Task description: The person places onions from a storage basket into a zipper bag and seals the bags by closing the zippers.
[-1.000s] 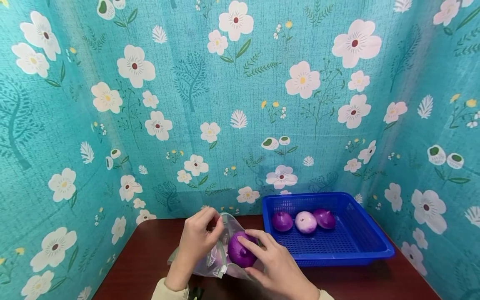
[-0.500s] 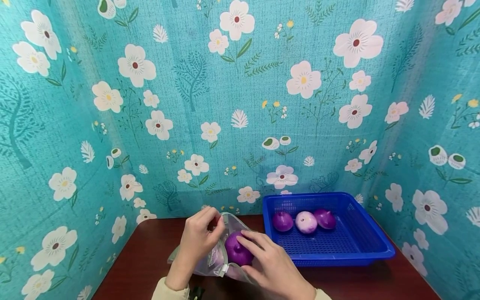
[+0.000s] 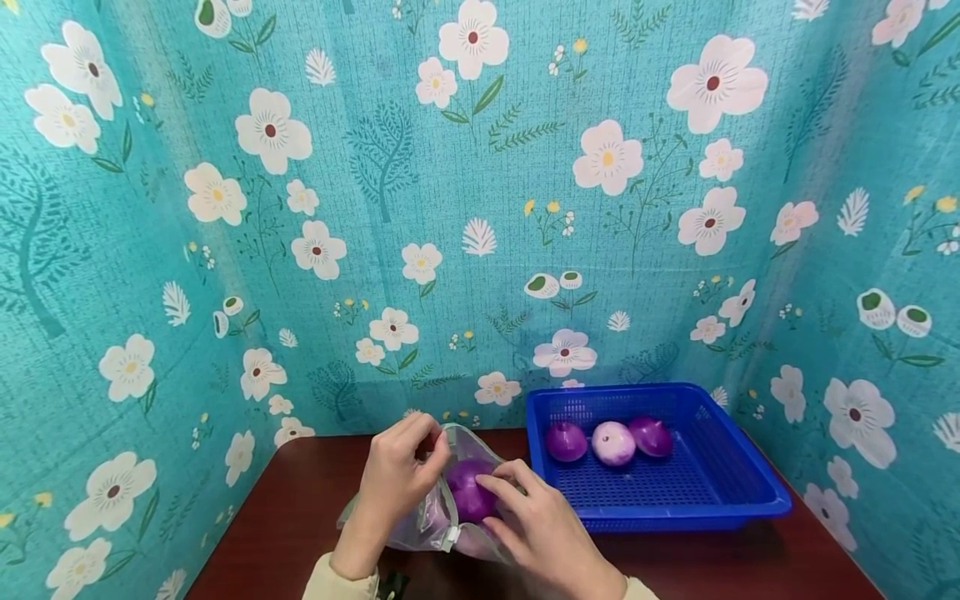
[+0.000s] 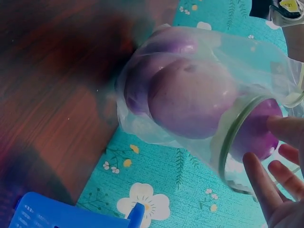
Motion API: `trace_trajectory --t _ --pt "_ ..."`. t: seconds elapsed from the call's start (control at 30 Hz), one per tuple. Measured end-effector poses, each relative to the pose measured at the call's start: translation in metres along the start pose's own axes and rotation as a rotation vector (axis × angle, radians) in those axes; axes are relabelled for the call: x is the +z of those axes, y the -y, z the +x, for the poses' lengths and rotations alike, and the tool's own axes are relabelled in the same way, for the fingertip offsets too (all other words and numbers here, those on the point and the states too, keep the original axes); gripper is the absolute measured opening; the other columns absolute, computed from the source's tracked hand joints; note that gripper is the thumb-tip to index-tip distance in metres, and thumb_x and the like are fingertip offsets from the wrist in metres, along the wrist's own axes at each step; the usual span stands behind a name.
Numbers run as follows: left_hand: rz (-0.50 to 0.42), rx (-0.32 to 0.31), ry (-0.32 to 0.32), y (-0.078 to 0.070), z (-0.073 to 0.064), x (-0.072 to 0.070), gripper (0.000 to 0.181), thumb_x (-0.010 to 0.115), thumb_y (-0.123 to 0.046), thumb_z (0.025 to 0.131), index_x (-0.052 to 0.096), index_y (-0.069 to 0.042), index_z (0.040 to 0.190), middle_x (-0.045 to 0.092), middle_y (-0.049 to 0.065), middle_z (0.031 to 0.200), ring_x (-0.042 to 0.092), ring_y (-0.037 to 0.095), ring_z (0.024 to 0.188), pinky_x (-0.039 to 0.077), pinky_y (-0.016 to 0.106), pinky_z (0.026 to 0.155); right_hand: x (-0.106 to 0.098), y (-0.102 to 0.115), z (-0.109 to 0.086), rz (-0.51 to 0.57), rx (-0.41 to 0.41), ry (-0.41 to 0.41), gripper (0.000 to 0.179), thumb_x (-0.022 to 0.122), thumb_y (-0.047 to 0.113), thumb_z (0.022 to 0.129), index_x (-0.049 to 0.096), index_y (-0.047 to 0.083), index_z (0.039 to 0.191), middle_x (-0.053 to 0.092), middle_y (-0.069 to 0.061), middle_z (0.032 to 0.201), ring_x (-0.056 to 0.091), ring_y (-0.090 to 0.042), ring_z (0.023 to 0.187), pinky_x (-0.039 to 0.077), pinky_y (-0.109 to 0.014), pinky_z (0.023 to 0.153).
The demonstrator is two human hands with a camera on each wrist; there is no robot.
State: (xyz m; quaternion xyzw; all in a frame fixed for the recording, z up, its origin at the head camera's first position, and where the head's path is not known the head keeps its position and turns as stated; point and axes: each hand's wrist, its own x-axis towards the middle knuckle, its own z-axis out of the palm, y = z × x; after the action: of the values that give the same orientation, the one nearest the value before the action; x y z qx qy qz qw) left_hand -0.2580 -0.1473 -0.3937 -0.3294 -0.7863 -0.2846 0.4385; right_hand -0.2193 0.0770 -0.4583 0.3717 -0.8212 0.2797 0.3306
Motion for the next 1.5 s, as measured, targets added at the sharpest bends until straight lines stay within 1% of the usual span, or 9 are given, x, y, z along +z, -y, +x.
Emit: trace_trajectory --t 0.17,0.37,0.5,0.87,1.07,1.17,1.27,1.4,1.5 --pt "-0.007 0.001 -0.008 0.0 -0.002 0.001 0.022 0.065 -0.006 0.087 0.053 -0.019 0.076 0.049 -0.007 0.068 0.044 0.004 0.059 0.036 0.012 0.054 0.002 0.002 -0.003 0.006 -0.043 0.023 0.045 0.084 0.017 0.084 0.071 0.018 0.126 0.065 0.008 0.117 0.066 -0.007 0.1 0.058 -0.027 0.084" --pt "-0.007 -0.003 -0.007 -0.001 -0.004 0.001 0.022 0.066 -0.005 0.086 0.052 -0.019 0.075 0.05 -0.007 0.068 0.043 0.001 0.059 0.037 0.012 0.053 0.003 0.004 -0.007 0.021 -0.025 0.096 0.047 0.081 0.018 0.085 0.07 0.021 0.13 0.07 0.01 0.115 0.066 -0.004 0.098 0.058 -0.024 0.081" --pt "-0.005 -0.006 -0.003 0.0 -0.005 0.001 0.022 0.065 -0.005 0.086 0.052 -0.019 0.075 0.049 -0.007 0.068 0.042 0.001 0.06 0.037 0.012 0.053 0.002 0.005 -0.007 0.009 -0.046 0.075 0.045 0.081 0.016 0.085 0.07 0.023 0.128 0.071 0.011 0.111 0.065 -0.003 0.095 0.056 -0.021 0.08" --pt "-0.002 0.0 0.005 0.0 -0.003 -0.001 0.022 0.065 -0.005 0.086 0.052 -0.019 0.075 0.049 -0.007 0.068 0.042 0.001 0.06 0.037 0.012 0.053 -0.004 0.0 -0.005 -0.017 -0.076 0.008 0.038 0.082 0.013 0.084 0.073 0.021 0.12 0.07 0.009 0.102 0.063 -0.004 0.092 0.054 -0.021 0.077" --pt "0.008 0.002 0.012 0.001 -0.001 -0.004 0.022 0.065 -0.005 0.087 0.052 -0.019 0.076 0.048 -0.007 0.068 0.042 0.001 0.06 0.037 0.013 0.054 -0.013 -0.006 -0.004 0.027 -0.066 -0.024 0.035 0.08 0.013 0.086 0.073 0.025 0.118 0.068 0.012 0.1 0.061 -0.002 0.089 0.051 -0.017 0.077" --pt "0.012 -0.001 0.015 0.001 -0.001 -0.005 0.022 0.065 -0.006 0.087 0.052 -0.019 0.076 0.048 -0.008 0.068 0.042 0.001 0.06 0.037 0.013 0.054 -0.023 -0.011 -0.001 0.09 -0.035 -0.018 0.033 0.077 0.014 0.089 0.072 0.026 0.119 0.067 0.012 0.098 0.059 -0.001 0.084 0.048 -0.013 0.074" --pt "0.011 0.002 0.013 0.001 -0.001 -0.005 0.022 0.064 -0.006 0.087 0.052 -0.02 0.076 0.047 -0.009 0.068 0.042 0.001 0.06 0.036 0.013 0.053 -0.035 -0.02 0.003 0.153 0.01 -0.015 0.032 0.076 0.011 0.09 0.072 0.021 0.12 0.069 0.008 0.098 0.06 -0.002 0.08 0.05 -0.013 0.071" --pt "0.006 0.009 0.009 0.002 -0.001 -0.005 0.022 0.064 -0.006 0.088 0.052 -0.019 0.076 0.049 -0.007 0.068 0.042 0.002 0.06 0.036 0.013 0.053 -0.056 -0.04 0.009 0.217 0.174 0.032 0.038 0.077 0.009 0.09 0.07 0.016 0.127 0.07 0.005 0.106 0.068 -0.007 0.088 0.058 -0.021 0.073" --pt "0.0 0.009 0.007 0.002 -0.001 -0.005 0.021 0.064 -0.005 0.087 0.052 -0.019 0.076 0.05 -0.005 0.068 0.043 0.002 0.06 0.037 0.013 0.054 -0.073 -0.063 0.015 0.206 0.331 0.087 0.044 0.078 0.013 0.091 0.066 0.018 0.134 0.069 0.004 0.109 0.07 -0.015 0.096 0.06 -0.027 0.076"
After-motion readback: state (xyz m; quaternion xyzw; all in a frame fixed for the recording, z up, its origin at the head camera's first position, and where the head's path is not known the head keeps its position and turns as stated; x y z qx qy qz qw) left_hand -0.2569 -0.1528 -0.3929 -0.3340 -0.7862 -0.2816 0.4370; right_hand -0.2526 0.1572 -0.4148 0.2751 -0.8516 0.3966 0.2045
